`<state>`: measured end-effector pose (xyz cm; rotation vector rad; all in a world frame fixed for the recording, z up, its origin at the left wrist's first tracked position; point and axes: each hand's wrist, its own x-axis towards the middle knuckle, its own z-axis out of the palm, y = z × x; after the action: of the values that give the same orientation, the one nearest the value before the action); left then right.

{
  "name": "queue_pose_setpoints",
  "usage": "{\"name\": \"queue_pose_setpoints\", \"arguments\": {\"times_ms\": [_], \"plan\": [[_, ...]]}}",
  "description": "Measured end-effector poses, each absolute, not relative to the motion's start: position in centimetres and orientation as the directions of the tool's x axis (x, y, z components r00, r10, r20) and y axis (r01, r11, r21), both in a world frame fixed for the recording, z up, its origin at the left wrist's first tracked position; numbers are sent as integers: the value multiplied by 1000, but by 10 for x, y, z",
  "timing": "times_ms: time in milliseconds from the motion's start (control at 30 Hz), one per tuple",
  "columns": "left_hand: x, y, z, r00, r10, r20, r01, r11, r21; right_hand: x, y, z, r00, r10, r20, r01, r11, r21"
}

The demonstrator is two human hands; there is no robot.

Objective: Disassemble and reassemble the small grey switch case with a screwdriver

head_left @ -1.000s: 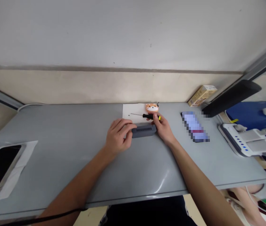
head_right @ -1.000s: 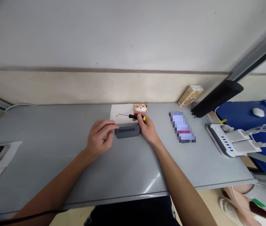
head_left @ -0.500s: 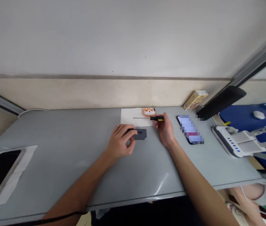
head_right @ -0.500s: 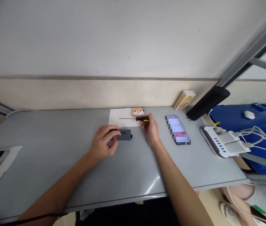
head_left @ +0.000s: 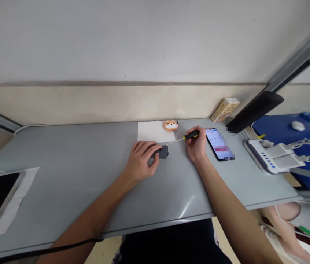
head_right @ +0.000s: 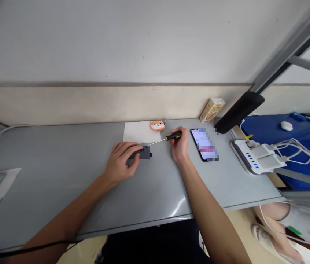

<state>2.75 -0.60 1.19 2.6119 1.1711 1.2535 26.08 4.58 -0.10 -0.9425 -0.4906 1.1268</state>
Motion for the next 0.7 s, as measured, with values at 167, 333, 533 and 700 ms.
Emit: {"name": "queue_pose_setpoints", "arguments": {"times_ms": [167, 333, 533, 700], "plan": [[26, -7, 13, 428, 636, 643, 628, -720, 294, 259, 45, 1, 401, 904, -151, -571, 118, -813], [27, -8, 13, 436, 631, 641, 643, -717, 269, 259, 45, 5, 411, 900, -147, -580, 133, -804], [27, -7, 14, 472, 636, 611, 672, -708, 218, 259, 43, 9, 433, 895, -111, -528, 152, -835], [29, -7, 17, 515, 629, 582, 709, -694, 123, 261, 43, 12, 444, 887, -126, -558, 164, -814]]}}
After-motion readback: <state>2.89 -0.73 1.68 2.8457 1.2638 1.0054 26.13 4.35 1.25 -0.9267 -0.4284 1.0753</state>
